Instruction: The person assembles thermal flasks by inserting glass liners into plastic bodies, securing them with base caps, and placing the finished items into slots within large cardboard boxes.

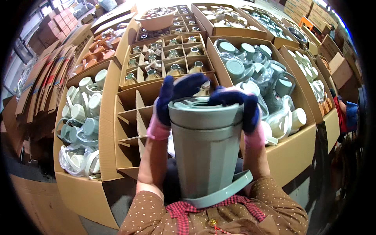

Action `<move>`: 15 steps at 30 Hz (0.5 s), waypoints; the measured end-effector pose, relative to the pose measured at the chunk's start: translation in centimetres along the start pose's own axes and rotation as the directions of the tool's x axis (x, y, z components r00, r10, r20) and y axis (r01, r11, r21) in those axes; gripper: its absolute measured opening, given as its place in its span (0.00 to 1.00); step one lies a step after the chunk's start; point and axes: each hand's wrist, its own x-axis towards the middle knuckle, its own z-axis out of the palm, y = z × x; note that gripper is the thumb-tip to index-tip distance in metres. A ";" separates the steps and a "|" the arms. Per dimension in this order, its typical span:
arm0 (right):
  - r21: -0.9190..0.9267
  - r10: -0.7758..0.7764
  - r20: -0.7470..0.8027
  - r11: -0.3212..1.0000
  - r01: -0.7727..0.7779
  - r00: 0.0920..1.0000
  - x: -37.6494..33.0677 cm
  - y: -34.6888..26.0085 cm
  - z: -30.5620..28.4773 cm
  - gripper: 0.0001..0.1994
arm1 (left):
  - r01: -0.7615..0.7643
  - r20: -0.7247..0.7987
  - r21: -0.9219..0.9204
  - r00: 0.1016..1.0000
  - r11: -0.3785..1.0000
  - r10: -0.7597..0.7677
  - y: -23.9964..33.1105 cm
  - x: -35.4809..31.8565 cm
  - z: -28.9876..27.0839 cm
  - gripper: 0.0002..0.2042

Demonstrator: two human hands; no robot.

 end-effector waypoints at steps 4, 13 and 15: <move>0.697 0.267 -0.039 0.697 -0.165 0.963 0.6 3.3 -1.3 0.39 | -0.557 0.289 0.591 0.822 0.583 0.491 0.5 -2.2 1.5 0.50; 0.106 -0.112 -0.085 0.987 0.120 0.990 0.1 3.0 -1.0 0.35 | -0.544 0.321 0.177 0.820 0.820 0.474 1.7 -3.1 1.3 0.44; -0.107 -0.371 -0.129 0.927 0.359 0.919 0.0 3.9 -1.1 0.33 | -0.339 0.090 0.694 0.916 0.635 0.391 1.6 -3.4 1.1 0.41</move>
